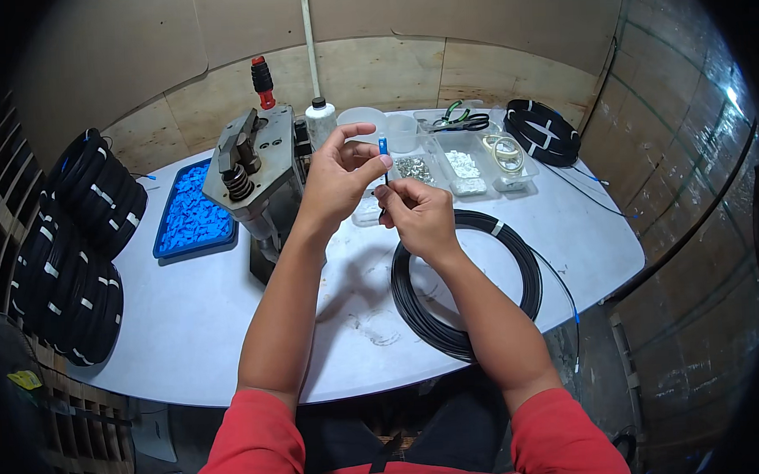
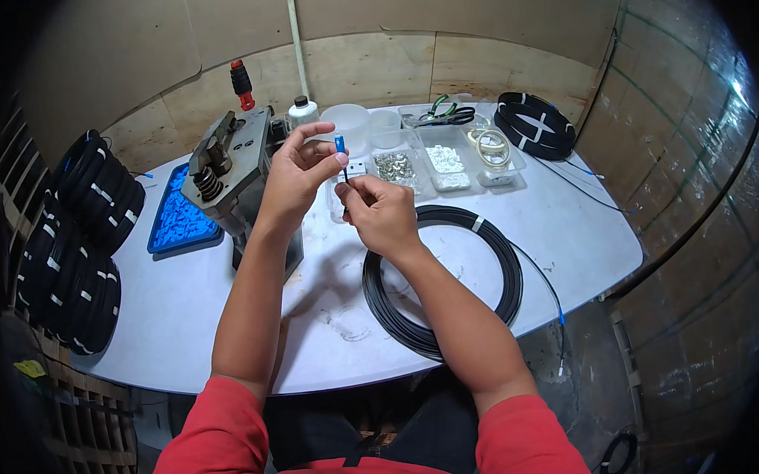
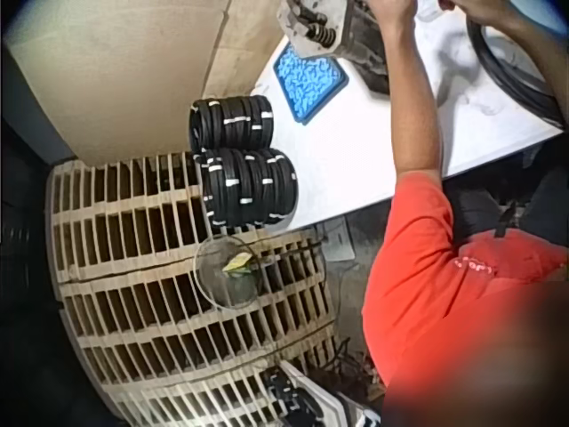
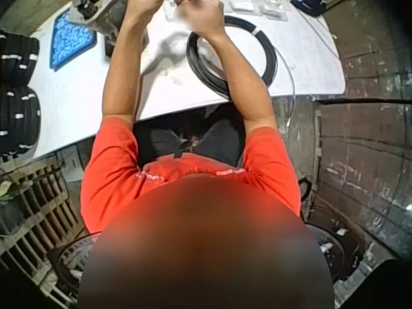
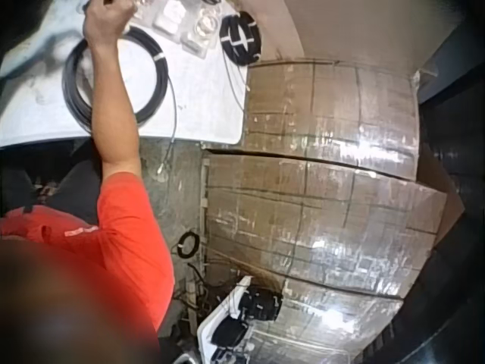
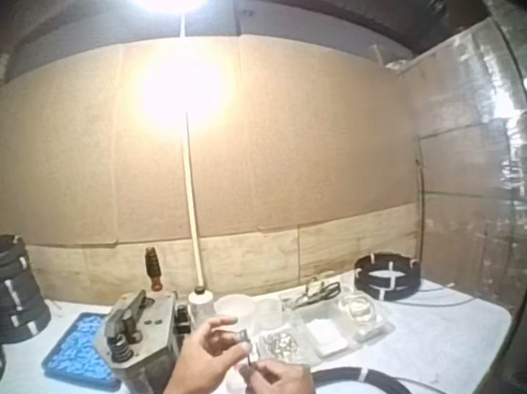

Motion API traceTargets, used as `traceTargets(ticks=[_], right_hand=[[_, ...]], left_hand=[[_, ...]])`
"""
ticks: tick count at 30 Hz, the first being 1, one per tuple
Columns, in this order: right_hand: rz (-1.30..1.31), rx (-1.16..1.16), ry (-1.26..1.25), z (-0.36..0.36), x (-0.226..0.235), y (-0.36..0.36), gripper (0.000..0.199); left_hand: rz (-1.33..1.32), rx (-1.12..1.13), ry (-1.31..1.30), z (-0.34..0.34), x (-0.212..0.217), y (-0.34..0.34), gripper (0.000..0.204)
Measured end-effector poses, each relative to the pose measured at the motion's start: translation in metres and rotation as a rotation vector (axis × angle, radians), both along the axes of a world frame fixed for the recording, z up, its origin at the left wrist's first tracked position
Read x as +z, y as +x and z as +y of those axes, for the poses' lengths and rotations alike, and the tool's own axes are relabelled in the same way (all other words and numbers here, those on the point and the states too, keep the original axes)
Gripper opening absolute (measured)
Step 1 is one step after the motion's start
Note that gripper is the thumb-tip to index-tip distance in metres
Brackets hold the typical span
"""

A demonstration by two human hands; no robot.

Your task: The recorder prepares a cable by stripping it and attaching a blue connector using a press machine.

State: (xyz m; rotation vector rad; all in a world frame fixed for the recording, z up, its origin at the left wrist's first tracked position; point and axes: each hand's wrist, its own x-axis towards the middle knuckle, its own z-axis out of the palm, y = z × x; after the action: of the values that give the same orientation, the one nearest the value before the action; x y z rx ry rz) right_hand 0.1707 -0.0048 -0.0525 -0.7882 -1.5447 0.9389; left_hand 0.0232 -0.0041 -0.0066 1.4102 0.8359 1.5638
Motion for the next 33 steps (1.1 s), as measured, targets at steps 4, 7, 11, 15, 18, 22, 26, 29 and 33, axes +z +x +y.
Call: traceTargets(ticks=[4,7,11,15,18,22,26,29,33], right_hand=[[0.011,0.01,0.002,0.0008,-0.0014,-0.0016,0.018],[-0.004,-0.001,-0.002,-0.0008,0.0008,0.0004,0.018],[0.005,0.01,0.008,-0.0014,0.0015,-0.0001,0.017],[-0.017,0.005,0.0,-0.0022,0.0027,-0.0001,0.016],[-0.003,0.023,0.018,-0.0021,0.0017,-0.0016,0.015],[0.015,0.029,0.019,-0.0009,0.0009,-0.0007,0.015],[0.01,0.041,0.026,-0.0019,0.0013,-0.0018,0.015],[-0.009,0.03,0.017,-0.0023,0.0008,-0.0008,0.014],[0.01,0.034,0.02,-0.0033,0.002,-0.0011,0.014]], left_hand=[[-0.031,-0.006,0.016,-0.001,0.0005,-0.0004,0.05],[-0.013,0.022,0.007,-0.0022,0.0024,0.0032,0.05],[-0.019,-0.02,-0.009,0.0005,-0.0003,-0.0003,0.05],[-0.024,-0.021,0.003,0.0012,-0.0016,-0.0006,0.05],[-0.001,-0.035,-0.002,0.0017,-0.001,-0.0039,0.05],[-0.037,-0.018,0.033,-0.0001,0.0013,-0.0013,0.049],[-0.017,-0.012,0.02,0.0005,0.0006,-0.0037,0.048],[0.001,-0.027,-0.004,0.0004,0.0009,-0.0035,0.048],[0.003,0.001,0.011,0.0,0.0016,-0.0036,0.047]])
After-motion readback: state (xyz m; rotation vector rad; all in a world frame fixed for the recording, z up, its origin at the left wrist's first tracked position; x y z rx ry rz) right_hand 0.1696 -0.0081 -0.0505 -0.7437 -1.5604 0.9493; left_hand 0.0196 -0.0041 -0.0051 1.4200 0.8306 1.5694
